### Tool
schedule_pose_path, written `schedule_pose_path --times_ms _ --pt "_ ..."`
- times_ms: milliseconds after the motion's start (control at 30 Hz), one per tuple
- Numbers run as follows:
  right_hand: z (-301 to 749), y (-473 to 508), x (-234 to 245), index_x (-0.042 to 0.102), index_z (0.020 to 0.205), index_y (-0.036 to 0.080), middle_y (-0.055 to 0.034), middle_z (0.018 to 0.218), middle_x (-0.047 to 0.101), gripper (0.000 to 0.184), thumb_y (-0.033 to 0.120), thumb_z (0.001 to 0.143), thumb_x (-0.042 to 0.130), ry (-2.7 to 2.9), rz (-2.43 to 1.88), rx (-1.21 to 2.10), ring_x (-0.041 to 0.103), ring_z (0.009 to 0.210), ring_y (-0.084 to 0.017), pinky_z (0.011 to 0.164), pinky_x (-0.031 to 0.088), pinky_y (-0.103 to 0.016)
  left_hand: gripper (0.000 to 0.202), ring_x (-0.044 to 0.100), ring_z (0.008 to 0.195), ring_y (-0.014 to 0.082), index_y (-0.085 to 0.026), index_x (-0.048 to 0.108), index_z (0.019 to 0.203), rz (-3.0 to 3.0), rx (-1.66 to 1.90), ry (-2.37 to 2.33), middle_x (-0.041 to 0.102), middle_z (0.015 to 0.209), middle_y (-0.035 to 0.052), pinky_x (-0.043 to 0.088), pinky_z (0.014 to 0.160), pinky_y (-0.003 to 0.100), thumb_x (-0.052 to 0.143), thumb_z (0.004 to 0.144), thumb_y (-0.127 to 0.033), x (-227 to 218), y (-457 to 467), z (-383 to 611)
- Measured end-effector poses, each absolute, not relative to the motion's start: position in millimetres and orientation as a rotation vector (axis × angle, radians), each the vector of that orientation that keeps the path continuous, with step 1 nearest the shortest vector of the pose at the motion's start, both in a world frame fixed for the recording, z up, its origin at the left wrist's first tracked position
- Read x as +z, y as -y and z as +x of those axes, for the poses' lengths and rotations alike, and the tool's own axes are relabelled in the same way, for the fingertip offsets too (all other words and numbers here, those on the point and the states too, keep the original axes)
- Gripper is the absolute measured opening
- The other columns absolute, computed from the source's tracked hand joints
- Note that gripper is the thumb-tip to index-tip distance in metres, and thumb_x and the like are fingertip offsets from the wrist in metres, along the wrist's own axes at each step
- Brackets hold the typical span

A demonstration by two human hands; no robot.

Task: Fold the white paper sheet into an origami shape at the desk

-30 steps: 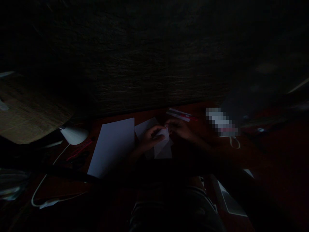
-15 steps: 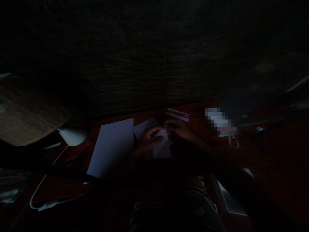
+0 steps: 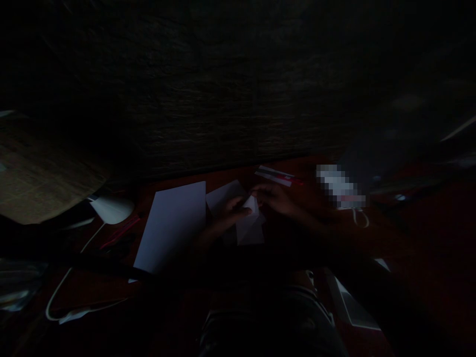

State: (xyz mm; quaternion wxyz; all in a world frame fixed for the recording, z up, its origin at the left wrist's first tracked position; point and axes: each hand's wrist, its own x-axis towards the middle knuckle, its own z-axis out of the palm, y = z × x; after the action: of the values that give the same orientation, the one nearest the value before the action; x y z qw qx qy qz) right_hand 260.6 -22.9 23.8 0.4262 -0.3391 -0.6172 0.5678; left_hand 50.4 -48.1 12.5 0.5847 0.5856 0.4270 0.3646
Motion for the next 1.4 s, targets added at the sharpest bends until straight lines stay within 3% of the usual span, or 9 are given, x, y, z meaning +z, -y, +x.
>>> schedule_pose_path --times_ms 167,300,433,833,1200,1400 --pt "260 24 25 0.072 0.103 0.021 -0.0002 0.085 0.071 0.043 0.051 0.076 0.085 1.501 -0.843 1.439 0.064 0.068 -0.013 0.06 0.054 -0.025 0.047 0.069 0.089 0.0247 -0.014 0.076 0.098 1.322 0.772 -1.037 0.076 0.094 0.007 0.049 0.076 0.032 0.089 0.068 -0.048 12 48 51" --pt "262 26 31 0.071 0.086 0.018 0.0006 0.076 0.068 0.038 0.047 0.069 0.089 1.595 -0.908 1.507 0.061 0.067 -0.013 0.061 0.049 -0.025 0.05 0.068 0.083 0.0219 -0.014 0.077 0.099 1.308 0.832 -1.073 0.076 0.091 0.0058 0.048 0.072 0.029 0.09 0.064 -0.047 10 46 52" --pt "263 28 35 0.071 0.076 0.017 0.0014 0.067 0.064 0.034 0.049 0.072 0.083 1.676 -0.978 1.511 0.057 0.062 -0.013 0.058 0.043 -0.025 0.047 0.067 0.081 0.0206 -0.014 0.076 0.101 1.334 0.839 -1.113 0.076 0.09 0.0051 0.048 0.07 0.029 0.09 0.066 -0.043 10 47 51" --pt "262 27 30 0.07 0.079 0.018 0.0017 0.067 0.062 0.032 0.049 0.074 0.079 1.69 -0.952 1.514 0.055 0.061 -0.013 0.059 0.043 -0.026 0.033 0.062 0.072 0.017 -0.015 0.073 0.081 1.353 0.896 -1.132 0.07 0.076 0.0023 0.042 0.063 0.027 0.083 0.074 -0.045 14 46 52" --pt "261 28 28 0.071 0.084 0.017 0.0003 0.072 0.063 0.032 0.049 0.08 0.074 1.748 -0.904 1.495 0.056 0.064 -0.014 0.061 0.045 -0.027 0.036 0.068 0.081 0.0202 -0.015 0.077 0.092 1.365 0.884 -1.184 0.076 0.088 0.005 0.048 0.07 0.029 0.087 0.07 -0.042 12 47 53" --pt "264 28 26 0.069 0.081 0.018 0.0008 0.069 0.059 0.038 0.055 0.08 0.073 1.807 -0.9 1.467 0.053 0.062 -0.014 0.057 0.04 -0.026 0.043 0.067 0.077 0.0196 -0.016 0.073 0.09 1.291 0.943 -1.174 0.073 0.084 0.0039 0.048 0.066 0.028 0.087 0.067 -0.049 16 49 53"
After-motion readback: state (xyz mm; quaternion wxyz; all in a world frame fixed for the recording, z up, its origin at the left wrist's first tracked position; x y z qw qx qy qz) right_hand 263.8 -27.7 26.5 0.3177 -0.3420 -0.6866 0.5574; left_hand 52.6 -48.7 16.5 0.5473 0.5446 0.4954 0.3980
